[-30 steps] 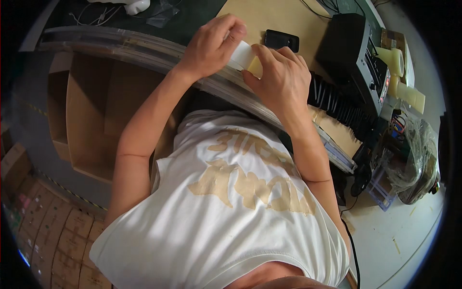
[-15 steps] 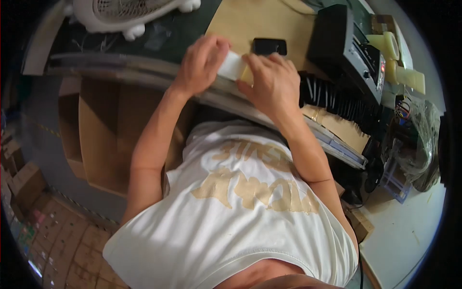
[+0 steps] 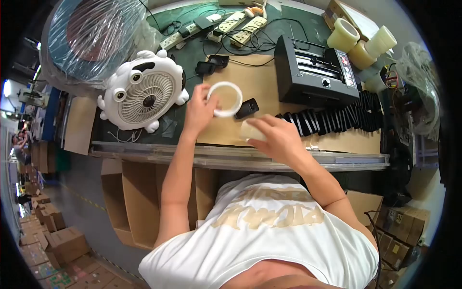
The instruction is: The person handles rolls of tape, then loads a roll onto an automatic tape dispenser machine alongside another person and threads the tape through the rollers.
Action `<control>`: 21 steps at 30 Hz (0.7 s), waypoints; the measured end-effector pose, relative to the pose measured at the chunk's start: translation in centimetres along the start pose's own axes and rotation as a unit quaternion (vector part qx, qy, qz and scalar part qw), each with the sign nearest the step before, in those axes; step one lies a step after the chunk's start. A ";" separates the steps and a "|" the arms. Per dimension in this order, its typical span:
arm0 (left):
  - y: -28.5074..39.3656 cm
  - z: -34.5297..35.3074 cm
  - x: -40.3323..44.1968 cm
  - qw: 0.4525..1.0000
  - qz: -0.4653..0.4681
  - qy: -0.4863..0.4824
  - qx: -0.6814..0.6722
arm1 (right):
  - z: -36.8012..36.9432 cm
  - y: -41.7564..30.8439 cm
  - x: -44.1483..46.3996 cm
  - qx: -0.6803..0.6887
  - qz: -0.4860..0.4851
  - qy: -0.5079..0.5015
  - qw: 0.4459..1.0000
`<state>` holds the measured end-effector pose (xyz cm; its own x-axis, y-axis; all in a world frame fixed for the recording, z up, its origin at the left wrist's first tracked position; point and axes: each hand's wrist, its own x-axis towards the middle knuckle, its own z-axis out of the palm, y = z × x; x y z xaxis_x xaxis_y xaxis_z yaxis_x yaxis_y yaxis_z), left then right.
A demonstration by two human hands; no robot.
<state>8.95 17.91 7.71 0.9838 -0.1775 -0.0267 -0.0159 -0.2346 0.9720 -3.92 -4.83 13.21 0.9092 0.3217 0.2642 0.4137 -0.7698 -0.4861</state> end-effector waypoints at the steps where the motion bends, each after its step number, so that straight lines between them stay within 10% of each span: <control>1: -0.7 0.7 2.3 0.999 -0.033 -0.004 0.008 | -0.8 -0.3 -0.5 0.041 0.017 0.051 0.998; 12: -9.4 1.1 10.4 0.991 -0.002 -0.001 0.134 | -3.9 0.6 -9.8 0.470 0.172 0.209 0.840; 21: 8.6 7.5 10.6 0.953 0.067 -0.086 -0.283 | -5.3 3.0 -13.6 0.554 0.124 0.214 0.795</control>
<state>17.88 6.87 14.05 0.9349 -0.3355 0.1154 0.0084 0.3461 0.9382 -15.26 -14.43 12.56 0.9682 -0.1635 0.1896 0.2270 0.2539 -0.9402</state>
